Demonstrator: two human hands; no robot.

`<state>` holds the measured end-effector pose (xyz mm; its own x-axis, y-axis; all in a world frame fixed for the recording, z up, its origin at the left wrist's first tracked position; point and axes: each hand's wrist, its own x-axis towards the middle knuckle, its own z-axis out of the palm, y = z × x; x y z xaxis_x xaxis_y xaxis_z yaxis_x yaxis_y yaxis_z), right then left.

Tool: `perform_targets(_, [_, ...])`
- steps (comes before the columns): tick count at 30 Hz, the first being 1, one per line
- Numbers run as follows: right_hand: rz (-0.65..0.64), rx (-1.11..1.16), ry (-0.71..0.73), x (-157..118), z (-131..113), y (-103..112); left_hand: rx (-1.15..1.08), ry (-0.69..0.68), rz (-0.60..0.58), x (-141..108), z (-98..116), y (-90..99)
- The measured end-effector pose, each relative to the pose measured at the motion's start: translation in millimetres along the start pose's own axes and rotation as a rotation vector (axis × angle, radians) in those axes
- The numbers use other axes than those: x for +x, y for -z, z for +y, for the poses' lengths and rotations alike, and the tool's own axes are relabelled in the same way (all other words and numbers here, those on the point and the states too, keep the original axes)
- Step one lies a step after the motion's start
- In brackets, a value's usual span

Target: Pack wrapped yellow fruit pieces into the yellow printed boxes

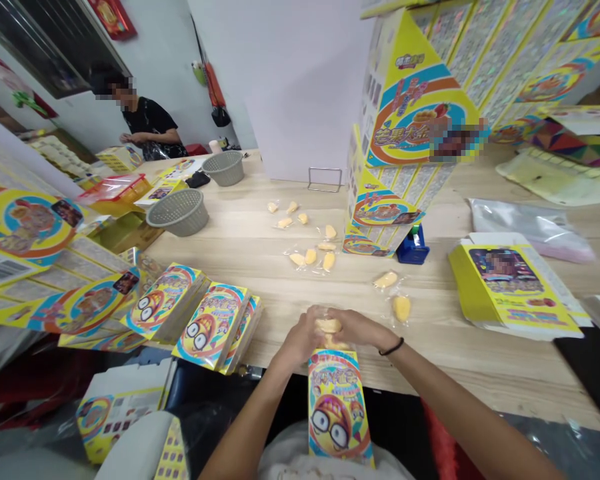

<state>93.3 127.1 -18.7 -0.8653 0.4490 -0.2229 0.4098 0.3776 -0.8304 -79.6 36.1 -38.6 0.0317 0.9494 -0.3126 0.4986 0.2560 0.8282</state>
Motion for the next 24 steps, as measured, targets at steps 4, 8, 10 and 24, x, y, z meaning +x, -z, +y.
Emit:
perform_targets(4, [-0.097, 0.008, 0.014, -9, 0, -5, -0.013, -0.112, -0.219, -5, 11, 10.2])
perform_targets(8, [-0.08, -0.024, -0.006, -10, 0, -10, 0.05, -0.117, -0.177, -10, 16, 8.2])
perform_targets(10, [0.025, -0.076, -0.036, -10, -2, -16, 0.076, -0.111, -0.135, -12, 17, 2.5])
perform_targets(24, [0.043, -0.125, -0.005, -37, -4, -22, 0.229, -0.249, -0.117, -26, 37, -12.1])
